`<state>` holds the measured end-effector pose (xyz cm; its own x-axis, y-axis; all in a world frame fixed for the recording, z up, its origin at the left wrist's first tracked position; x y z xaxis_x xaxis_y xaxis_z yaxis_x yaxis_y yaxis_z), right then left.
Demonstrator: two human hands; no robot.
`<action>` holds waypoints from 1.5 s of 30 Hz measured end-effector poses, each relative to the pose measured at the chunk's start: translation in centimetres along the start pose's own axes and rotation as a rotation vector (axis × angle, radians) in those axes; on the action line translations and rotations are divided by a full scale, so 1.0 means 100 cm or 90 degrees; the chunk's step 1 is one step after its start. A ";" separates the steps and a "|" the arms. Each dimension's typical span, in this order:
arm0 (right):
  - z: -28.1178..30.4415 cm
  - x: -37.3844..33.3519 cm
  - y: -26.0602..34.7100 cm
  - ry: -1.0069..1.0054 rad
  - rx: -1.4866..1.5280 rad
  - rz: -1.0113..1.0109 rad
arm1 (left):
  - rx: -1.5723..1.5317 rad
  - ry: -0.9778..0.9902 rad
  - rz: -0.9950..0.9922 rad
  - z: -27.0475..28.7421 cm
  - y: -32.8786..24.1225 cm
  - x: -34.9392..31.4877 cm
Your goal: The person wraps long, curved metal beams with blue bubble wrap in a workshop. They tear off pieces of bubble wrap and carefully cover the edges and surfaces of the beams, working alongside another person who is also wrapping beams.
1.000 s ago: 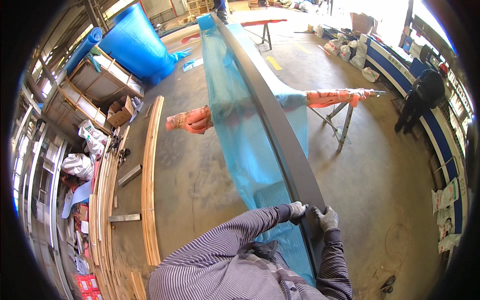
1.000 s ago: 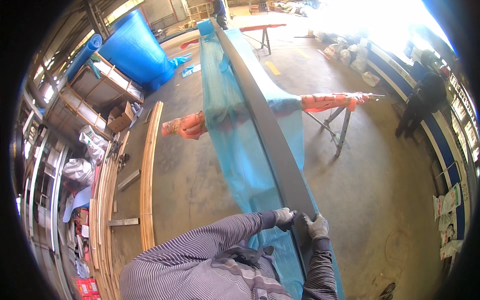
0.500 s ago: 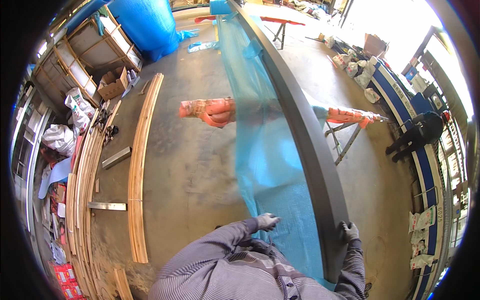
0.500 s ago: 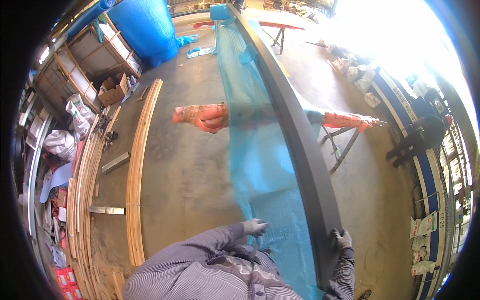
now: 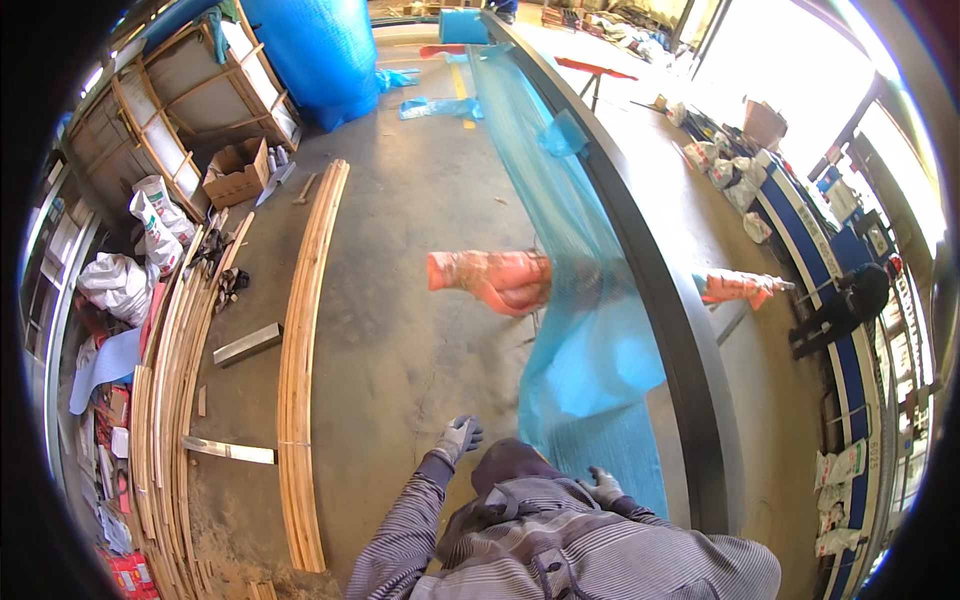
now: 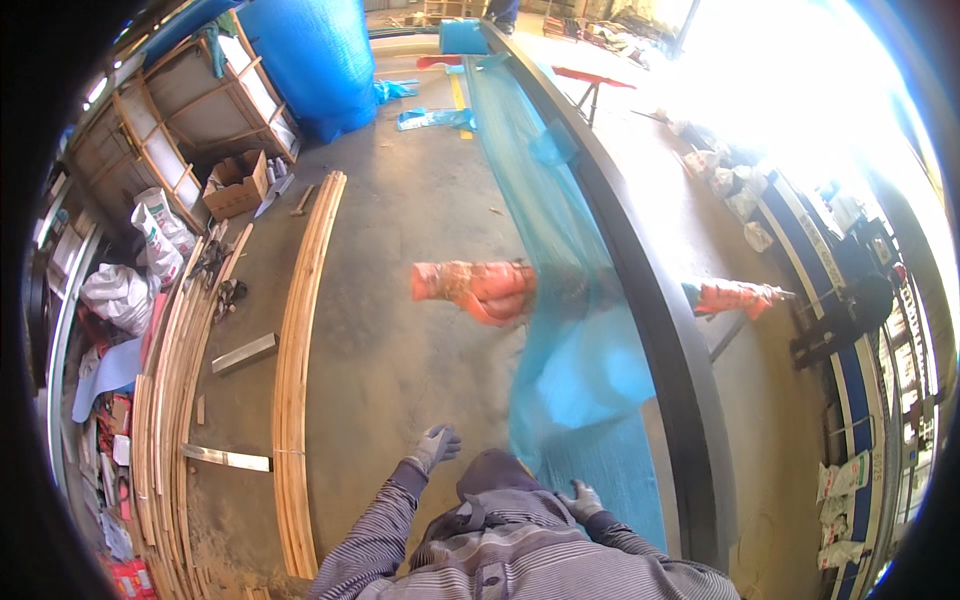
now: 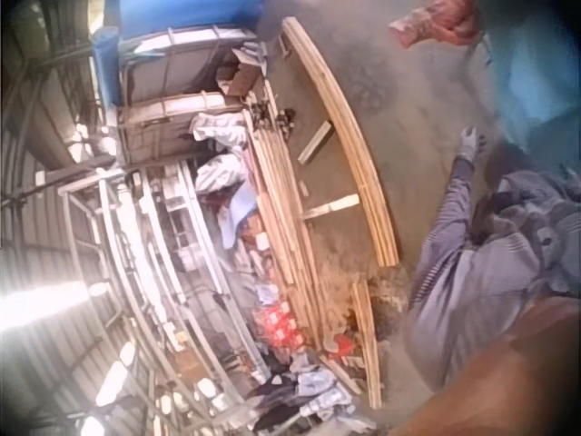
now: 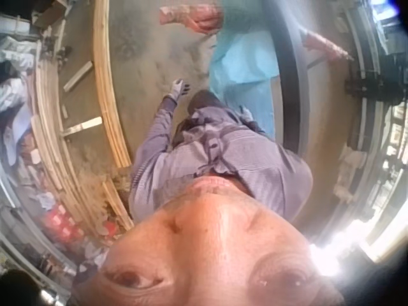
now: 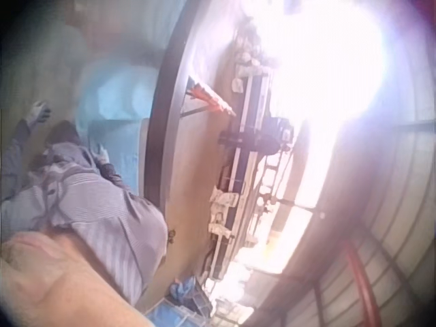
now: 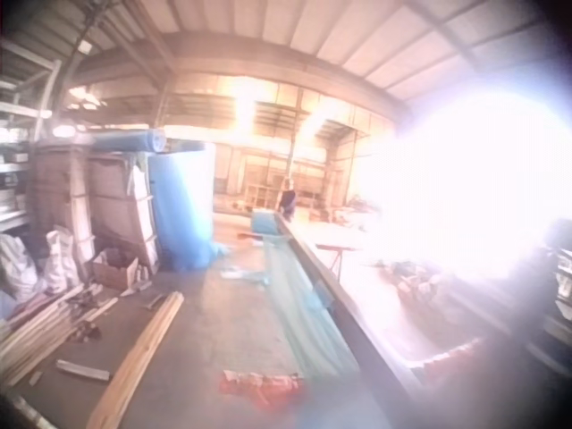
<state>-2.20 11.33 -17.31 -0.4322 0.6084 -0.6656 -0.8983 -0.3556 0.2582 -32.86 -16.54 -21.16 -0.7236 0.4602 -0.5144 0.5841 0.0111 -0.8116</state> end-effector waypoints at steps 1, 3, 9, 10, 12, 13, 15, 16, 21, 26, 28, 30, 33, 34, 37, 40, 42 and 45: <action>-0.005 0.010 0.032 0.050 -0.032 0.029 | -0.006 0.016 -0.023 0.014 -0.013 0.010; -0.002 0.033 0.098 0.053 -0.113 0.077 | -0.023 0.049 -0.066 0.051 -0.037 0.034; 0.055 0.148 0.332 -0.131 0.017 0.130 | -0.003 -0.191 -0.098 0.247 -0.051 0.038; 0.063 0.166 0.374 -0.170 0.052 0.171 | 0.155 -0.347 -0.048 0.281 -0.049 0.028; 0.076 0.194 0.451 -0.245 0.106 0.248 | -0.067 -0.431 0.048 0.336 -0.037 -0.017; 0.078 0.208 0.485 -0.243 0.132 0.237 | -0.060 -0.568 0.159 0.354 -0.028 -0.034; 0.080 0.235 0.548 -0.206 0.111 0.238 | 0.009 -0.578 0.247 0.377 -0.024 -0.034; 0.081 0.245 0.573 -0.204 0.092 0.254 | 0.057 -0.554 0.279 0.383 -0.025 -0.025; 0.065 0.273 0.634 -0.271 -0.068 0.208 | 0.335 -0.358 0.322 0.406 -0.064 0.083; 0.037 0.265 0.641 -0.372 -0.134 0.205 | 0.521 -0.232 0.311 0.479 -0.152 0.198; 0.031 0.264 0.648 -0.326 -0.132 0.141 | 0.621 -0.143 0.313 0.525 -0.202 0.256; 0.029 0.261 0.657 -0.261 -0.127 0.057 | 0.768 -0.019 0.147 0.569 -0.277 0.348; 0.034 0.253 0.677 -0.226 -0.131 -0.004 | 0.816 -0.179 -0.081 0.595 -0.418 0.498; 0.037 0.253 0.683 -0.231 -0.106 0.002 | 0.768 -0.160 -0.081 0.595 -0.466 0.543; 0.051 0.281 0.691 -0.139 -0.062 -0.143 | 0.439 -0.102 -0.207 0.559 -0.580 0.644; 0.077 0.335 0.702 -0.197 0.135 -0.203 | 0.240 -0.043 -0.172 0.516 -0.630 0.707; 0.107 0.391 0.715 -0.189 0.210 -0.223 | 0.287 -0.068 -0.217 0.490 -0.627 0.739; 0.158 0.469 0.745 -0.247 0.264 -0.205 | 0.281 -0.007 -0.056 0.479 -0.584 0.763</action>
<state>-90.67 24.52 -18.21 -0.0645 0.8783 -0.4737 -0.9103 0.1427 0.3886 -139.80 -24.55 -26.30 -0.7689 0.4652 -0.4386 0.3084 -0.3311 -0.8918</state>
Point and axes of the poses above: each hand's wrist, its own x-axis towards the middle knuckle, its own z-axis out of the back of the hand, y = z × x, the point moved 3 cm from there along x, towards the middle knuckle, and after that the axes turned 15 degrees about -z, right-handed, at the moved point
